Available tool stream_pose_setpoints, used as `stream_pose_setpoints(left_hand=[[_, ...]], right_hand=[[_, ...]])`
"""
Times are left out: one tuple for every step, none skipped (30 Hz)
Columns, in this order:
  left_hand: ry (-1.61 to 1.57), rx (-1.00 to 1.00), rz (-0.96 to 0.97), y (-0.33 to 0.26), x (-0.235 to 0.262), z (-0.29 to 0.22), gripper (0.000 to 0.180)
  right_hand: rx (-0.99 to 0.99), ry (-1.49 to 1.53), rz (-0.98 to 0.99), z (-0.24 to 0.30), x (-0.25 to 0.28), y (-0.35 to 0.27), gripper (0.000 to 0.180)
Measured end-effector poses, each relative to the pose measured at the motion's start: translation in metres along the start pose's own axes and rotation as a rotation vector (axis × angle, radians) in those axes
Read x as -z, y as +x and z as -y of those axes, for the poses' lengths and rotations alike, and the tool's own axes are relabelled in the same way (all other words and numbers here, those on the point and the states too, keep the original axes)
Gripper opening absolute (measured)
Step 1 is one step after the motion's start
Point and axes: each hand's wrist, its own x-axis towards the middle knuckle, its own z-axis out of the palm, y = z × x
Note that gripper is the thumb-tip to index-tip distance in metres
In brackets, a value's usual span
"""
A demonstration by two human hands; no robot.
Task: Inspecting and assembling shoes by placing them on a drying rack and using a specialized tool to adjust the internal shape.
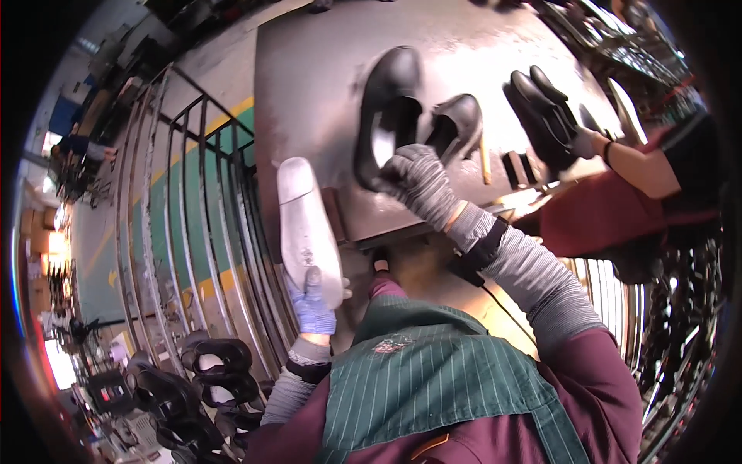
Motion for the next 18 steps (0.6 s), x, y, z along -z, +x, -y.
stream_pose_setpoints(left_hand=[[0.016,-0.037,0.028,0.011,-0.001,0.001,0.065],[0.002,-0.007,0.072,0.020,0.002,-0.004,0.065],[0.000,-0.009,0.052,0.032,0.003,-0.009,0.065],[0.022,0.059,0.110,0.046,0.006,-0.016,0.065],[0.045,0.127,0.181,0.063,0.006,-0.023,0.065],[0.060,0.159,0.237,0.084,0.011,-0.028,0.068],[0.062,0.166,0.235,0.105,0.013,-0.036,0.068],[0.099,0.167,0.306,0.125,0.018,-0.043,0.070],[0.136,0.167,0.400,0.148,0.015,-0.050,0.072],[0.181,0.172,0.407,0.168,0.012,-0.058,0.074],[0.210,0.212,0.474,0.191,0.008,-0.062,0.076],[0.206,0.227,0.495,0.211,-0.005,-0.061,0.076],[0.257,0.168,0.533,0.231,-0.021,-0.059,0.074],[0.306,0.107,0.569,0.250,-0.038,-0.057,0.072],[0.349,0.048,0.606,0.269,-0.057,-0.050,0.070],[0.395,-0.016,0.630,0.287,-0.074,-0.047,0.069],[0.437,-0.073,0.640,0.306,-0.095,-0.044,0.066],[0.481,-0.130,0.646,0.321,-0.115,-0.041,0.063]], right_hand=[[0.040,-0.189,-0.038,-0.030,-0.019,-0.002,0.019],[-0.021,-0.303,0.060,-0.047,-0.028,-0.003,0.018],[-0.150,-0.325,0.172,-0.065,-0.037,-0.010,0.017],[-0.299,-0.239,0.183,-0.073,-0.044,-0.016,0.018],[-0.373,-0.255,0.174,-0.088,-0.052,-0.027,0.020],[-0.542,-0.137,0.304,-0.093,-0.055,-0.035,0.024],[-0.465,-0.158,0.313,-0.095,-0.055,-0.042,0.026],[-0.537,-0.016,0.334,-0.076,-0.046,-0.034,0.025],[-0.530,-0.052,0.353,-0.075,-0.043,-0.042,0.022],[-0.583,0.007,0.359,-0.063,-0.039,-0.045,0.020],[-0.548,0.010,0.365,-0.059,-0.037,-0.055,0.018],[-0.547,-0.004,0.409,-0.049,-0.031,-0.056,0.019],[-0.544,-0.017,0.453,-0.040,-0.026,-0.055,0.019],[-0.533,-0.020,0.467,-0.038,-0.025,-0.059,0.018],[-0.525,-0.027,0.485,-0.037,-0.025,-0.063,0.018],[-0.551,0.003,0.507,-0.033,-0.019,-0.059,0.019],[-0.554,0.002,0.516,-0.035,-0.014,-0.058,0.019],[-0.589,0.070,0.302,-0.037,-0.009,-0.058,0.022]])
